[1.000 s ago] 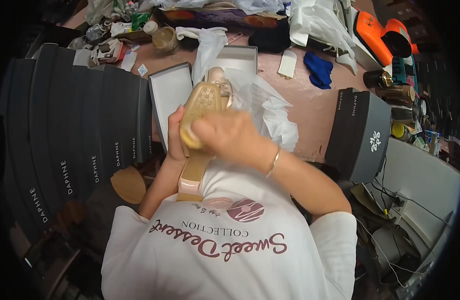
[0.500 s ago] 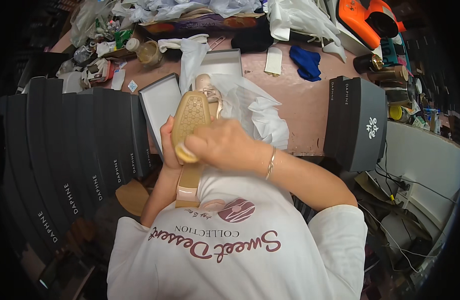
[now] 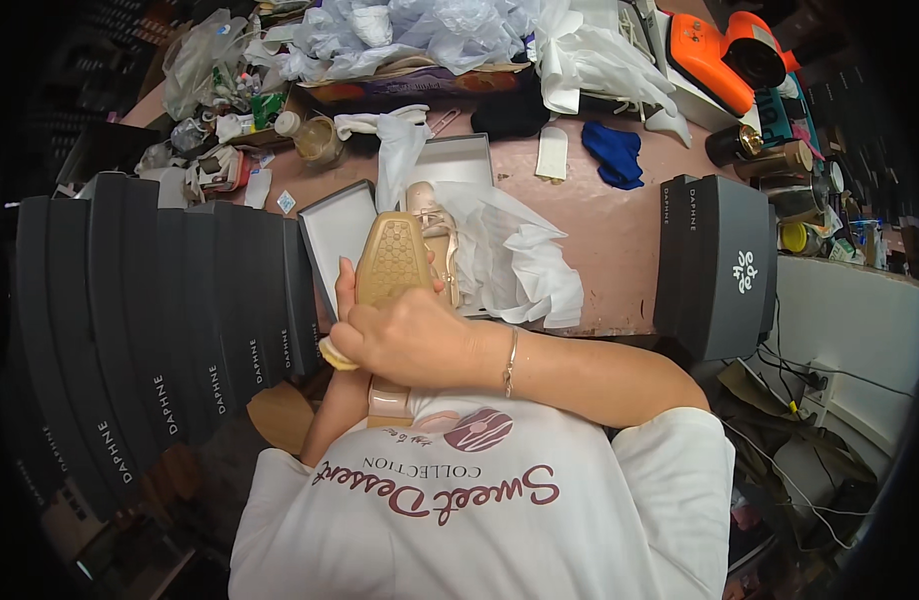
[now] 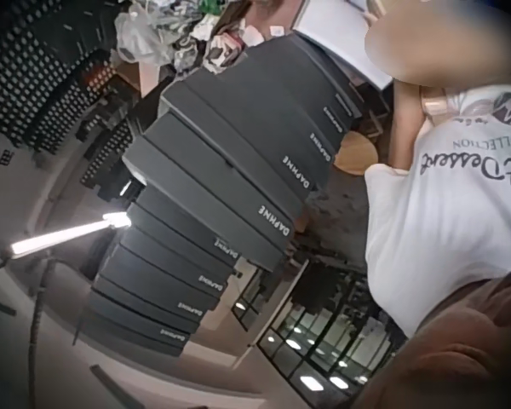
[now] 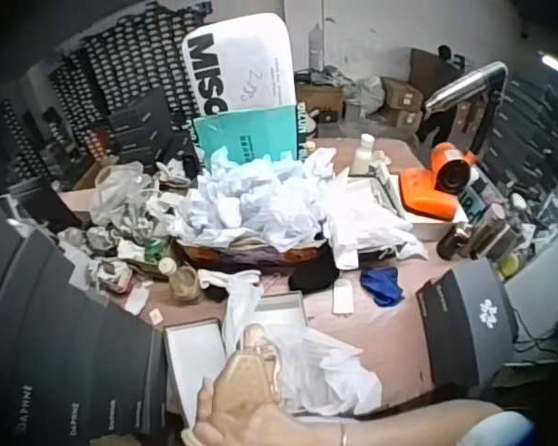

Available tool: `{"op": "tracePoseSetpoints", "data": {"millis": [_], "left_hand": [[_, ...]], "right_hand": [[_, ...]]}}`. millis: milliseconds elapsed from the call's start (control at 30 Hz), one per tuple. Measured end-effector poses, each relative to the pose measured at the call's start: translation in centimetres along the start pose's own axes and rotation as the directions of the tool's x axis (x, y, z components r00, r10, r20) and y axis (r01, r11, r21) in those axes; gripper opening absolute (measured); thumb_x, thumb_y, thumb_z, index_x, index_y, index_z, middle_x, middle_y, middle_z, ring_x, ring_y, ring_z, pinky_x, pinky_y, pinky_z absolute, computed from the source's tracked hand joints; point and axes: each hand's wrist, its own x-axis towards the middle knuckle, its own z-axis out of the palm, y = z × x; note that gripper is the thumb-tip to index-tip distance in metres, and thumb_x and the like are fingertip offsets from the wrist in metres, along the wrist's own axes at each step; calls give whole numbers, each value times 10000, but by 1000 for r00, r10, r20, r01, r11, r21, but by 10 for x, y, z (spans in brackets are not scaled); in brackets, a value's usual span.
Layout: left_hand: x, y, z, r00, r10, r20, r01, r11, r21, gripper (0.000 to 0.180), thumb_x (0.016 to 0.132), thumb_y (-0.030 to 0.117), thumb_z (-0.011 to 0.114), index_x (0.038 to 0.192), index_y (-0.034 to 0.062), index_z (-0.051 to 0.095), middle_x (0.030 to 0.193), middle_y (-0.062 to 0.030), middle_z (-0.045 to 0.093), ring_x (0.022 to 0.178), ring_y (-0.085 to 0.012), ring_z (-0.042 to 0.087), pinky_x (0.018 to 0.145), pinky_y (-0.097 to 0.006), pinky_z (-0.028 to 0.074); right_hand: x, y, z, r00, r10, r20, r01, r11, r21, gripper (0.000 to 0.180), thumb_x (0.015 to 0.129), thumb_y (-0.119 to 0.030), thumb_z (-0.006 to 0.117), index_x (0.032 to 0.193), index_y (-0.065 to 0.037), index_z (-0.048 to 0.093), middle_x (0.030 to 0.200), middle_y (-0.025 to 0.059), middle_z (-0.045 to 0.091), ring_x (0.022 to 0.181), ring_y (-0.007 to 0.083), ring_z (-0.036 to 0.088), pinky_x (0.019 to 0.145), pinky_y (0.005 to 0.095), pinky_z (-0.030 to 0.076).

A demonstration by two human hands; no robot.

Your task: The recorder is inspecting, cleaning the soles with a brush, and packing pairs of high-heeled shoes into branded boxes with tissue paper.

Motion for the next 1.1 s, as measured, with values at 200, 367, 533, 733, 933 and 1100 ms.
{"op": "tracePoseSetpoints", "data": {"millis": [200,367,533,733,933,1100], "left_hand": [[2,-1,7,998,6,65,-7,1000,7,682,897,590,377,1343,75,348,1177,-124,522,1056,-229,553,873,-371,482],[17,5,-11,999,-9,-39,9,1000,9,663,867,515,425,1320,32,396,1231,-165,510,1038,-287,572,886,-403,490],[45,35,-8,993,108,-48,-111,993,-48,624,798,521,502,1161,14,486,1013,-148,567,909,-237,592,776,-358,511],[55,39,-20,977,207,-45,-207,978,8,635,837,501,440,1236,9,469,1152,-143,556,936,-260,606,773,-371,541],[56,59,-22,950,277,-142,-275,961,35,652,826,528,453,1217,7,485,1145,-134,563,945,-237,602,755,-352,544],[61,57,-21,921,380,-87,-377,925,42,675,817,549,457,1219,7,484,1141,-127,569,944,-235,600,738,-335,550]], "right_hand": [[-4,25,7,966,245,-84,-199,909,365,221,674,-183,662,791,-87,501,652,59,529,504,234,554,452,350,442],[-7,87,22,845,535,9,-500,784,369,118,811,-132,610,800,-43,534,674,120,589,563,266,585,510,321,445],[-23,43,-11,781,529,331,-573,397,717,56,828,-89,572,837,-38,551,692,84,587,571,253,588,509,283,440],[-33,-17,30,995,61,82,-88,912,400,203,709,-117,659,786,-58,481,665,74,523,566,246,587,456,364,445],[-35,3,12,984,177,13,-166,887,432,194,702,-126,632,781,-74,463,675,69,509,549,245,557,474,359,447],[-28,0,29,996,32,83,-58,941,333,218,697,-143,646,798,-73,467,689,63,527,571,243,569,487,356,448]]}}
